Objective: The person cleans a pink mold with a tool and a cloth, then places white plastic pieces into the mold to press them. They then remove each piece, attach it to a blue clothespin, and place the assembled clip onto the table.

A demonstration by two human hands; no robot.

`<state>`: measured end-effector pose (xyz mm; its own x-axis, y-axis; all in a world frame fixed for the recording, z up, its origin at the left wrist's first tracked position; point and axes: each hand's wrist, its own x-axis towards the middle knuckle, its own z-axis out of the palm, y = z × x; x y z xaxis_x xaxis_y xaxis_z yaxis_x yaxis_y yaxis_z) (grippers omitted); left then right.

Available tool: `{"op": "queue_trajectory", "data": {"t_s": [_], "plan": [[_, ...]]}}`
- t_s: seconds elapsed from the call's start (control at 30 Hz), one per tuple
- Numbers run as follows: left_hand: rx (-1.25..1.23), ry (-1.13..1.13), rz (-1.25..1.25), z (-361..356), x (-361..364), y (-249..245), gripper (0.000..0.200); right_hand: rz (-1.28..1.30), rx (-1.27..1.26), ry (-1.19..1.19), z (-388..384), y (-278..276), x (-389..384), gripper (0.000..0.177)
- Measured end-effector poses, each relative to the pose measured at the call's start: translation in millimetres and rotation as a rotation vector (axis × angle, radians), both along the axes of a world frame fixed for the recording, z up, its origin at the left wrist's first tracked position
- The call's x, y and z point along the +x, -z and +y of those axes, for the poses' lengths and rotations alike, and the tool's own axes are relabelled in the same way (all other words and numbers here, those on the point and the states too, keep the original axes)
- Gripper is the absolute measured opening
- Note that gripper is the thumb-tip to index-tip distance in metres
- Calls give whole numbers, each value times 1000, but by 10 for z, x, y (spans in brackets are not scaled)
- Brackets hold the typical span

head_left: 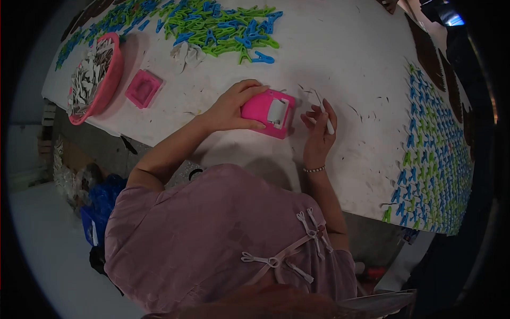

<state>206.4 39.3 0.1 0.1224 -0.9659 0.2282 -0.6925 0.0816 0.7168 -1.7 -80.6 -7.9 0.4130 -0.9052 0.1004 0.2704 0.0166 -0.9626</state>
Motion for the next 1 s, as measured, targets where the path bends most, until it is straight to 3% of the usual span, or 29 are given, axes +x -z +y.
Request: {"op": "queue_trajectory", "data": {"t_s": [0.2,0.27,0.63,0.77,1.0], "plan": [[0,-32,-5,-9,-22,-53,84,-103,30,9,-9,-23,-2,35],[-33,-46,-23,-6,-30,-53,84,-3,-81,48,19,-52,0,28],[-56,-55,-34,4,-31,-48,82,1,-192,-70,85,-78,-116,9],[-30,-72,-14,-2,-68,-60,82,111,-226,-66,125,-139,-94,11],[-18,-66,-19,2,-66,-68,83,58,-191,-50,95,-131,-97,11]]}}
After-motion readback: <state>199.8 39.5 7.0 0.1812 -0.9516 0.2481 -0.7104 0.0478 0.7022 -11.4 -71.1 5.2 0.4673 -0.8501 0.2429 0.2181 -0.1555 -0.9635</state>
